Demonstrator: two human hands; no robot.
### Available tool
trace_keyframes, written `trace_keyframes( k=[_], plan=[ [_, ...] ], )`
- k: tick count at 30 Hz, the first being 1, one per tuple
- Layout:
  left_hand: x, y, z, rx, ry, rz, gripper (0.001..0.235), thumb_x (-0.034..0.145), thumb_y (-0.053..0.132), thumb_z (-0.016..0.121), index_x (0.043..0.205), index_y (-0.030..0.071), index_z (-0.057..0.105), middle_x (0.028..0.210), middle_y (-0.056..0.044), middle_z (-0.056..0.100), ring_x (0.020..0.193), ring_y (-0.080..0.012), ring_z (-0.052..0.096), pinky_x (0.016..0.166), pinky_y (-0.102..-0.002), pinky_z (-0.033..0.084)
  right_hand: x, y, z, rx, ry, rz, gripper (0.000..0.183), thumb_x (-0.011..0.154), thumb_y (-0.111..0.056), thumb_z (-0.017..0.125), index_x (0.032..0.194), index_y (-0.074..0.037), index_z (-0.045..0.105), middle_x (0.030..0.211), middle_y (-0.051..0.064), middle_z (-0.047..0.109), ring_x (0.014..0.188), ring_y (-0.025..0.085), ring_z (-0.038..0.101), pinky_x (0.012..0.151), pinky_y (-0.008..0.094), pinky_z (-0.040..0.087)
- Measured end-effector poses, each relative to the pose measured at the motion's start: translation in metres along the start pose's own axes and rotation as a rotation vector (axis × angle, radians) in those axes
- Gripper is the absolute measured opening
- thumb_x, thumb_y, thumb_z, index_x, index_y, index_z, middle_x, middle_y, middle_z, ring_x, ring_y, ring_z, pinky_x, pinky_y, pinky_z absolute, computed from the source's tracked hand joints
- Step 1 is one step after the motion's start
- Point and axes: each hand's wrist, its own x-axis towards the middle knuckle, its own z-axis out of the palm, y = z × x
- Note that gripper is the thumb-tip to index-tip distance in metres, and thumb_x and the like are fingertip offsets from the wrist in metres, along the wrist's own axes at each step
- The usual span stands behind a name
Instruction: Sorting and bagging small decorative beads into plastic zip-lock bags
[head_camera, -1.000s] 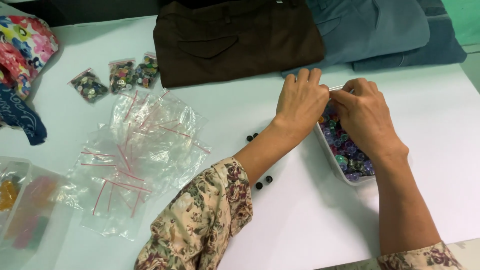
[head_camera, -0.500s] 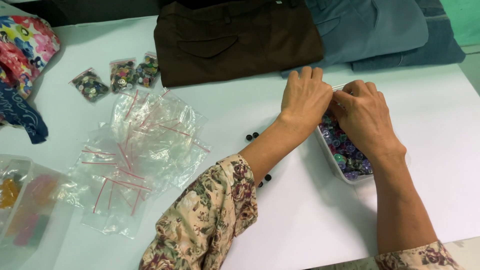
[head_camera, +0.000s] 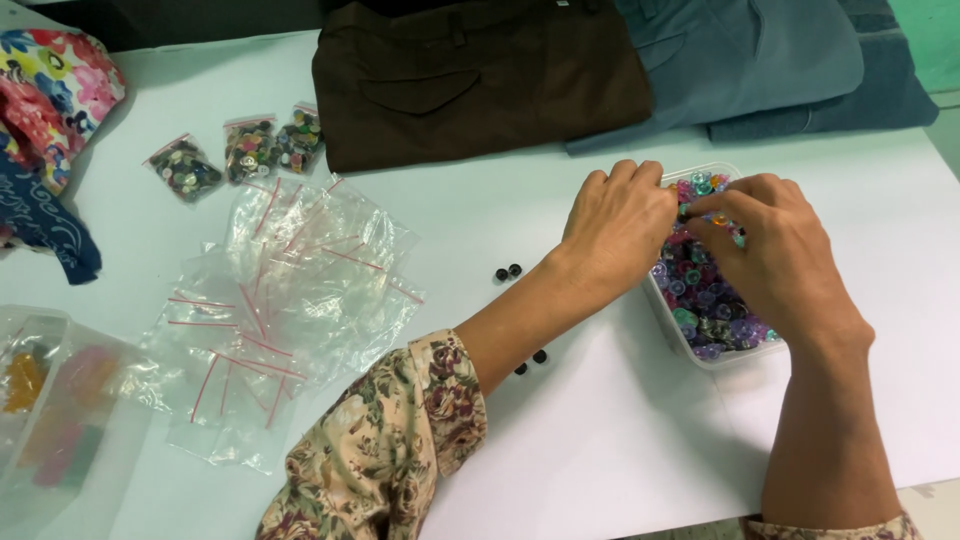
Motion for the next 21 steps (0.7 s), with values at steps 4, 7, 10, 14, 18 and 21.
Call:
trace_keyframes(
  k=[4, 7, 10, 14, 18, 21],
  plan=[
    [-0.025, -0.01, -0.029, -0.107, 0.043, -0.009, 0.01, 0.087, 0.028, 0.078, 0.087, 0.018, 0.076, 0.095, -0.003, 0.066, 0.094, -0.0292, 0.063, 0.077, -0.043, 0.05, -0.002, -0.028, -0.02, 0.044, 0.006, -0.006, 0.022, 0.098, -0.007, 0.074, 0.12, -0.009, 0.077, 0.11, 0.017, 0.067, 0.112, 0.036, 0.061, 0.094, 0.047, 0.048],
    [-0.052, -0.023, -0.056, -0.215, -0.056, -0.044, 0.01, 0.09, 0.03, 0.073, 0.088, 0.021, 0.079, 0.099, -0.003, 0.067, 0.097, -0.0295, 0.063, 0.08, -0.044, 0.048, -0.005, -0.05, -0.027, 0.077, 0.019, -0.08, 0.019, 0.099, -0.007, 0.076, 0.118, -0.007, 0.076, 0.11, 0.015, 0.069, 0.11, 0.032, 0.064, 0.092, 0.043, 0.051],
    [-0.089, -0.035, -0.081, -0.319, -0.196, -0.091, 0.015, 0.092, 0.026, 0.064, 0.088, 0.019, 0.077, 0.094, -0.004, 0.07, 0.088, -0.0301, 0.065, 0.078, -0.045, 0.046, -0.008, -0.075, -0.031, 0.135, -0.052, -0.072, 0.022, 0.097, -0.013, 0.072, 0.118, -0.008, 0.075, 0.111, 0.011, 0.071, 0.105, 0.025, 0.068, 0.088, 0.039, 0.053],
    [-0.139, -0.047, -0.096, -0.387, -0.356, -0.151, 0.015, 0.093, 0.029, 0.065, 0.09, 0.019, 0.076, 0.092, 0.0, 0.071, 0.086, -0.0259, 0.068, 0.08, -0.045, 0.048, -0.013, -0.1, -0.024, 0.284, -0.201, -0.189, 0.016, 0.095, -0.012, 0.068, 0.109, -0.01, 0.074, 0.1, 0.004, 0.072, 0.086, 0.018, 0.066, 0.074, 0.032, 0.052],
    [-0.183, -0.054, -0.092, -0.421, -0.475, -0.197, 0.014, 0.095, 0.03, 0.065, 0.092, 0.021, 0.074, 0.092, 0.003, 0.073, 0.09, -0.0228, 0.069, 0.083, -0.043, 0.048, -0.021, -0.113, -0.003, 0.298, -0.537, -0.156, 0.022, 0.093, -0.025, 0.067, 0.112, -0.019, 0.078, 0.095, 0.001, 0.076, 0.089, 0.022, 0.072, 0.078, 0.037, 0.055],
    [-0.201, -0.056, -0.09, -0.443, -0.461, -0.198, 0.013, 0.094, 0.028, 0.066, 0.093, 0.019, 0.075, 0.092, 0.003, 0.074, 0.086, -0.0212, 0.069, 0.08, -0.041, 0.049, -0.019, -0.126, 0.007, 0.115, -0.824, -0.096, 0.023, 0.097, -0.034, 0.063, 0.115, -0.026, 0.074, 0.1, -0.001, 0.074, 0.092, 0.025, 0.07, 0.077, 0.042, 0.054]
  ],
)
